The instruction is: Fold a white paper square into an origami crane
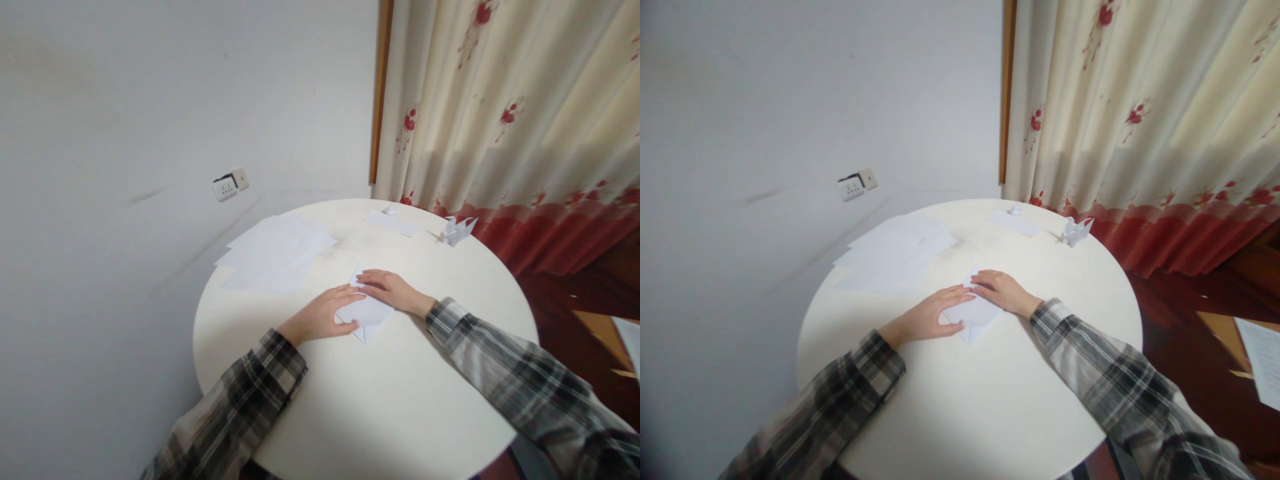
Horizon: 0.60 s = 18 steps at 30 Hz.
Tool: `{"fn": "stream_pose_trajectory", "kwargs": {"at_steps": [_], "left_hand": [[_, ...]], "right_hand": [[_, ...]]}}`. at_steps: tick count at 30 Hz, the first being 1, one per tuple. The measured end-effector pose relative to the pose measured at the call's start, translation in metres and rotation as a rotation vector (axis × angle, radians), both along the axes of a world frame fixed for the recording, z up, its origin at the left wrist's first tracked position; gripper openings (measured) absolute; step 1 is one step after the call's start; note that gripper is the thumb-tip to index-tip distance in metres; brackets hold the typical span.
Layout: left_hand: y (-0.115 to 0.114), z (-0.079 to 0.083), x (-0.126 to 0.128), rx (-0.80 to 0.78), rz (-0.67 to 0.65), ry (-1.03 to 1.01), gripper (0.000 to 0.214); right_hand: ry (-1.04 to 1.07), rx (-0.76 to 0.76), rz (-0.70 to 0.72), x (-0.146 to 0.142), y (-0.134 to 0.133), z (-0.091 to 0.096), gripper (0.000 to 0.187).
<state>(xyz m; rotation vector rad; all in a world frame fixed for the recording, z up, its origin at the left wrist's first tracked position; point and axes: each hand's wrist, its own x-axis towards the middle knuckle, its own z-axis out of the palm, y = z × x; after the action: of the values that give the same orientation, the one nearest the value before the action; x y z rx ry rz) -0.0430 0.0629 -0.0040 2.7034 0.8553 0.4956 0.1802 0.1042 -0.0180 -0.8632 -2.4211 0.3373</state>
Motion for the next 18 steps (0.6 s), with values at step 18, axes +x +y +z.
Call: {"fn": "stream_pose_trajectory", "kwargs": {"at_steps": [18], "left_hand": [[0.005,-0.018,0.007,0.012,0.166,-0.030,0.052]], "right_hand": [[0.103,-0.130,0.014,-0.002,0.000,0.000,0.054]]}}
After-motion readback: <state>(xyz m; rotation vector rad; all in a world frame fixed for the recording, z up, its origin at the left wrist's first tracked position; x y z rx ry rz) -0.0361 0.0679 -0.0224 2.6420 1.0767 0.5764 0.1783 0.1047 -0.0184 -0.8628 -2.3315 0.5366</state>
